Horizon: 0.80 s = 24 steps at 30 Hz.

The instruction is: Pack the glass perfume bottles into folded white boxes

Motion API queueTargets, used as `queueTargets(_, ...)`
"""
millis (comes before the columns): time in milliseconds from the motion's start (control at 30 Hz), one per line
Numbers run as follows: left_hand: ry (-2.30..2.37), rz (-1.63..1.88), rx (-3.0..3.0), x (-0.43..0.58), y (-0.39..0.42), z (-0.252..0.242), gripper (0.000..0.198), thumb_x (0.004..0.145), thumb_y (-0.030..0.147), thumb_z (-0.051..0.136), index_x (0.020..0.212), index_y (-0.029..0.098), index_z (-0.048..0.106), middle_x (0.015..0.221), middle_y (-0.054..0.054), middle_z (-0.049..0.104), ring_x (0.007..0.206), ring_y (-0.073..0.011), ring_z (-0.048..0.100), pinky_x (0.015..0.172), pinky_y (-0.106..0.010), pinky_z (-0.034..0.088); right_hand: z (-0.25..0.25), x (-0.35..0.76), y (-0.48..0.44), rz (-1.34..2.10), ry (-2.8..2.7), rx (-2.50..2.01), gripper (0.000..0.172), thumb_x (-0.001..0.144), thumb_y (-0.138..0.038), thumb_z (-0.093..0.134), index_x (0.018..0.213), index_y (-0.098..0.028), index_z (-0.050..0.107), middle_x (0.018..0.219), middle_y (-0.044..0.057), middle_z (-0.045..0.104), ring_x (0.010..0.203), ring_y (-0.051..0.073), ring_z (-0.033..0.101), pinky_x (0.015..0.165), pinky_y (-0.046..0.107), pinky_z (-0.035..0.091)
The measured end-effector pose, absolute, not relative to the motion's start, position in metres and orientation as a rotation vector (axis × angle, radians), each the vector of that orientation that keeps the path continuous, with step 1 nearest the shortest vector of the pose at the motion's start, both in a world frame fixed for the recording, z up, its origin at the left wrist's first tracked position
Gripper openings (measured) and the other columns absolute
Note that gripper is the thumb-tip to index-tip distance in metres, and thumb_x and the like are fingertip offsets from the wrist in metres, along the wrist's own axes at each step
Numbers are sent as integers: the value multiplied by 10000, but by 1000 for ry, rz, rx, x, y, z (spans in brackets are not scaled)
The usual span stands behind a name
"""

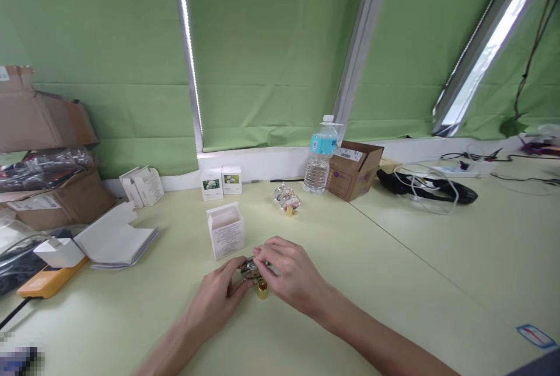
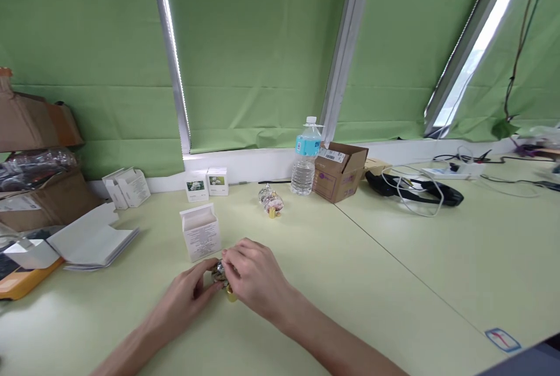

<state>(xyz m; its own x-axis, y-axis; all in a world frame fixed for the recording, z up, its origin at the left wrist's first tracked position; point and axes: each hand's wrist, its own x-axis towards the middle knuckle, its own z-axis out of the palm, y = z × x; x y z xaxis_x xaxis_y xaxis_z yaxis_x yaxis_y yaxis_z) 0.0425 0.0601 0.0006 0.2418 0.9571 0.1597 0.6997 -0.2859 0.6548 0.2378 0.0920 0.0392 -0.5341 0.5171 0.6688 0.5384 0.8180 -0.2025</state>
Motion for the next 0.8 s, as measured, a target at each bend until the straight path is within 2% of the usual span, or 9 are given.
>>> queueTargets(333, 1531, 749, 2065, 41, 61, -3, 343, 930, 374, 497, 1254, 270, 541, 675, 57, 587, 570, -137, 505, 583, -235, 361, 33, 241, 90, 9, -2178, -747, 94, 950, -161, 565, 972, -212, 640, 916, 13, 741, 845, 169, 676, 742, 286, 520)
queueTargets(533, 1522, 758, 2068, 41, 60, -2, 363, 938, 387, 480, 1272, 257, 543, 689, 46, 605, 577, -137, 512, 594, -237, 380, 39, 244, 88, 30, -2152, -796, 206, 949, -251, 600, 1149, -201, 602, 928, 30, 730, 823, 178, 667, 718, 296, 496)
queueTargets(633, 1530, 765, 2067, 41, 59, 0, 356, 931, 387, 491, 1255, 258, 564, 687, 45, 605, 579, -136, 507, 592, -235, 381, 45, 249, 86, -11, -2093, -773, 92, 968, -260, 561, 991, -196, 624, 842, 33, 710, 772, 172, 639, 675, 290, 461)
queueTargets(733, 1538, 776, 2055, 41, 59, 1, 347, 924, 380, 502, 1242, 262, 575, 678, 50, 594, 568, -133, 490, 582, -232, 371, 47, 254, 82, -15, -2206, -819, 263, 987, -277, 516, 744, -207, 589, 658, 6, 645, 639, 154, 589, 601, 287, 402)
queueTargets(800, 1539, 772, 2048, 41, 59, 1, 345, 919, 371, 507, 1237, 260, 579, 660, 54, 582, 560, -133, 479, 571, -232, 363, 44, 256, 81, -23, -2345, -891, 325, 974, -354, 543, 685, -209, 576, 617, -1, 632, 606, 156, 588, 562, 293, 359)
